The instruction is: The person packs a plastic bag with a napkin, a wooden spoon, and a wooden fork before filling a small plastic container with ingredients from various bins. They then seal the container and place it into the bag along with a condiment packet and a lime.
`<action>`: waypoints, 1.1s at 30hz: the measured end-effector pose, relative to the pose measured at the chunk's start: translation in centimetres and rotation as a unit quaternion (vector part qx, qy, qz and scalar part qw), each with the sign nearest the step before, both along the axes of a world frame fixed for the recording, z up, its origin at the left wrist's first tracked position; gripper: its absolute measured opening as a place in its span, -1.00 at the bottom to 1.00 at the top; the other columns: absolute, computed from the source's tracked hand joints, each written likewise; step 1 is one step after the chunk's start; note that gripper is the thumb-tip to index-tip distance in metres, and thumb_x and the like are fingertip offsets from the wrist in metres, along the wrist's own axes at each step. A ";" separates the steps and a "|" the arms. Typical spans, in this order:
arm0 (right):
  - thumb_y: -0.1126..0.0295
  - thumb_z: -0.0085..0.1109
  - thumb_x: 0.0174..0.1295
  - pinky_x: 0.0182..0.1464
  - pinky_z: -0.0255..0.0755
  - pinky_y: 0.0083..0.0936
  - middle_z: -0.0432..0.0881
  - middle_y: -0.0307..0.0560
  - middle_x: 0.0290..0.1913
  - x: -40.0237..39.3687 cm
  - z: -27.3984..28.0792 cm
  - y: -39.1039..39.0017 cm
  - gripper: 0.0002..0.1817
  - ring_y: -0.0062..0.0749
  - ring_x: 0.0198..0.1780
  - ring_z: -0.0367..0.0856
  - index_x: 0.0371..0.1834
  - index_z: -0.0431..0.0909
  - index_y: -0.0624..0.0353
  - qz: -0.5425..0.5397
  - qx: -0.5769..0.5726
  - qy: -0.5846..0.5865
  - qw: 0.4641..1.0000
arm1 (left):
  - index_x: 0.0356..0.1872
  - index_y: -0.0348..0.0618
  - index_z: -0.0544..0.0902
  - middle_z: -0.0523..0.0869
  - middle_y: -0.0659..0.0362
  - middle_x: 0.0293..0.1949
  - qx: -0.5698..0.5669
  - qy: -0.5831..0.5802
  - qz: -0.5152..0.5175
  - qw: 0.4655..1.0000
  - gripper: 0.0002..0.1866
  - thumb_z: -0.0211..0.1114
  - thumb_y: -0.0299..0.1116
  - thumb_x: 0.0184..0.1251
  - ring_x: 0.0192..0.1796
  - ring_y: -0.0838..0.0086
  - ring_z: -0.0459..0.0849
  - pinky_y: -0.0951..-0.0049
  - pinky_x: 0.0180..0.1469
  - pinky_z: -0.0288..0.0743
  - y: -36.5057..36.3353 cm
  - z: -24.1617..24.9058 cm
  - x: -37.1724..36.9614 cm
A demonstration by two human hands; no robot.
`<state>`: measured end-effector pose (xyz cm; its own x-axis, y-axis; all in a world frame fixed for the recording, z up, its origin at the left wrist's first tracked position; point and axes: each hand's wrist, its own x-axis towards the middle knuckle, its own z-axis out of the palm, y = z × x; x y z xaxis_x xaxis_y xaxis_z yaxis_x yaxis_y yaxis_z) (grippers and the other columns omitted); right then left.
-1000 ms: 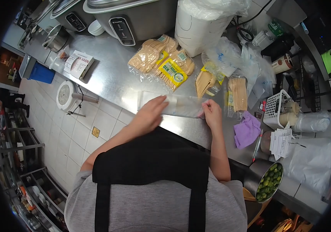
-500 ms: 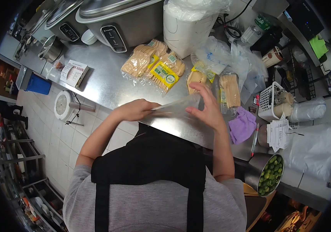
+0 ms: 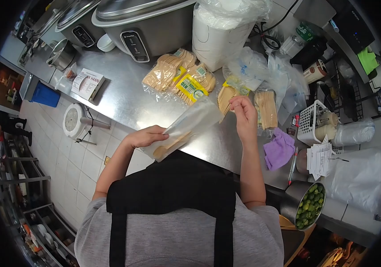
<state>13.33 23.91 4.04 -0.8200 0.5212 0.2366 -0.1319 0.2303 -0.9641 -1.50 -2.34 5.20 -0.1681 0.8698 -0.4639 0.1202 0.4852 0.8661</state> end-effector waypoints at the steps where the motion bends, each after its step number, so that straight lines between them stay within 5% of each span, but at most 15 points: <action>1: 0.48 0.07 0.08 -0.01 0.26 -0.55 0.47 -0.14 -0.12 0.0 0.2 -0.2 -0.84 -0.41 -0.08 0.44 -0.26 0.46 0.25 -0.014 -0.053 -0.008 0.998 | -0.04 -0.32 0.50 0.52 0.00 -0.09 0.000 -0.002 0.000 1.000 -0.57 0.03 -0.12 0.31 0.01 0.39 0.42 0.51 0.06 0.24 -0.1 -0.2 0.0; 2: 0.48 0.07 0.08 -0.01 0.26 -0.55 0.47 -0.14 -0.12 -0.2 0.6 -0.6 -0.84 -0.41 -0.08 0.44 -0.26 0.46 0.25 -0.014 -0.053 -0.010 0.998 | -0.06 -0.33 0.51 0.54 0.00 -0.14 0.010 0.006 -0.008 1.000 -0.59 0.03 -0.14 0.31 -0.03 0.38 0.45 0.49 0.03 0.26 -0.2 -0.5 0.0; 4: 0.36 0.14 0.06 0.09 0.20 -0.45 0.51 -0.16 -0.18 -1.3 3.7 -3.2 -0.73 -0.40 -0.09 0.45 -0.17 0.45 0.19 0.000 0.199 0.015 0.980 | -0.07 -0.33 0.51 0.57 0.00 -0.19 0.021 0.012 -0.016 1.000 -0.60 0.02 -0.17 0.31 -0.06 0.37 0.48 0.48 -0.01 0.29 0.1 -1.2 -0.2; 5: 0.36 0.14 0.06 0.09 0.20 -0.45 0.51 -0.16 -0.18 -1.8 4.7 -3.9 -0.73 -0.40 -0.09 0.45 -0.17 0.45 0.19 0.000 0.200 0.014 0.980 | -0.08 -0.34 0.51 0.59 0.00 -0.24 0.017 0.013 -0.065 0.998 -0.62 0.00 -0.19 0.31 -0.11 0.36 0.51 0.47 -0.04 0.31 0.6 -1.7 -0.4; 7: 0.31 0.15 0.02 0.11 0.23 -0.30 0.47 -0.06 -0.12 -2.7 5.9 -5.0 -0.69 -0.19 -0.06 0.45 -0.18 0.42 0.18 0.192 0.479 0.002 0.856 | -0.10 -0.35 0.51 0.61 0.01 -0.30 0.012 0.014 -0.114 0.993 -0.64 -0.01 -0.22 0.31 -0.16 0.34 0.53 0.46 -0.07 0.32 1.3 -1.9 -0.2; 8: 0.31 0.15 0.02 0.11 0.23 -0.30 0.47 -0.06 -0.12 -3.1 5.2 -5.8 -0.69 -0.19 -0.06 0.45 -0.18 0.42 0.18 0.191 0.479 0.002 0.857 | -0.11 -0.36 0.50 0.62 0.02 -0.34 0.019 0.061 -0.138 0.988 -0.65 -0.02 -0.24 0.31 -0.20 0.35 0.55 0.46 -0.09 0.34 1.7 -1.9 0.0; 10: 0.27 0.15 -0.01 0.04 0.29 -0.26 0.53 -0.02 -0.22 -3.8 3.0 -6.8 -0.74 -0.14 -0.09 0.47 -0.28 0.48 0.16 0.393 0.457 -0.143 0.785 | -0.12 -0.38 0.50 0.62 0.02 -0.38 0.027 0.112 -0.162 0.980 -0.65 -0.03 -0.26 0.30 -0.24 0.36 0.56 0.45 -0.11 0.35 1.9 -1.7 0.0; 13: 0.31 0.14 0.01 0.11 0.21 -0.25 0.52 -0.14 -0.49 -4.6 3.1 -4.5 -0.85 -0.19 -0.30 0.50 -0.47 0.48 0.16 0.387 0.451 -0.213 0.776 | -0.12 -0.38 0.51 0.63 0.02 -0.33 0.029 0.110 -0.164 0.980 -0.65 -0.01 -0.24 0.31 -0.20 0.38 0.54 0.47 -0.10 0.34 0.9 -1.6 -0.7; 17: 0.39 0.11 0.03 -0.20 0.37 -0.51 0.54 -0.18 -0.55 -3.6 5.8 1.2 -0.89 -0.36 -0.43 0.53 -0.46 0.55 0.20 0.321 0.351 -0.230 0.849 | -0.09 -0.32 0.55 0.57 0.03 -0.13 -0.052 -0.011 -0.050 0.997 -0.62 0.09 -0.18 0.26 -0.04 0.41 0.47 0.51 0.04 0.28 -2.5 -2.1 -1.5; 19: 0.38 0.11 0.06 -0.34 0.42 -0.57 0.59 -0.14 -0.54 -3.0 5.4 3.0 -0.86 -0.49 -0.44 0.57 -0.44 0.59 0.22 0.170 0.174 -0.198 0.950 | -0.03 -0.30 0.53 0.54 0.08 -0.10 -0.052 0.002 0.028 0.998 -0.55 0.11 -0.12 0.23 -0.06 0.40 0.49 0.53 0.03 0.30 -3.3 -3.0 -1.4; 20: 0.38 0.11 0.06 -0.34 0.42 -0.57 0.59 -0.14 -0.54 -2.9 4.3 3.0 -0.86 -0.49 -0.44 0.57 -0.44 0.59 0.22 0.169 0.174 -0.199 0.950 | -0.03 -0.30 0.53 0.54 0.08 -0.10 -0.051 0.001 0.027 0.998 -0.55 0.11 -0.12 0.23 -0.06 0.40 0.49 0.53 0.03 0.30 -3.3 -3.2 -1.2; 22: 0.37 0.09 0.14 -0.30 0.43 -0.65 0.59 -0.20 -0.49 -2.5 0.8 2.3 -0.83 -0.59 -0.42 0.55 -0.36 0.58 0.25 0.124 -0.043 -0.138 0.982 | -0.05 -0.32 0.54 0.51 0.08 -0.06 -0.027 -0.044 0.128 0.990 -0.55 0.16 -0.13 0.20 -0.05 0.44 0.48 0.55 0.03 0.30 -2.9 -3.4 -0.9; 25: 0.33 0.05 0.22 -0.31 0.47 -0.62 0.62 -0.13 -0.39 -2.0 -0.6 -1.9 -0.76 -0.51 -0.36 0.60 -0.20 0.51 0.30 0.275 -0.169 -0.174 0.930 | -0.12 -0.35 0.57 0.61 0.16 -0.26 0.027 -0.181 0.177 0.967 -0.65 0.19 -0.25 0.20 -0.18 0.55 0.54 0.60 -0.10 0.37 -2.0 -4.8 -0.9; 33: 0.39 0.04 0.19 -0.29 0.47 -0.59 0.60 -0.10 -0.37 -3.8 -1.7 -0.7 -0.79 -0.48 -0.41 0.56 -0.15 0.46 0.26 0.020 -0.271 0.032 0.962 | -0.12 -0.36 0.56 0.63 0.16 -0.28 0.058 -0.239 0.192 0.950 -0.67 0.18 -0.29 0.21 -0.27 0.58 0.56 0.62 -0.19 0.42 -1.9 -3.4 -0.9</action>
<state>9.54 23.21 2.31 -0.8343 0.5513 -0.0101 -0.1936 -0.3101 -0.9308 -2.38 -4.20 1.84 -0.2783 0.8370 -0.4711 -0.4661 0.3112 0.8282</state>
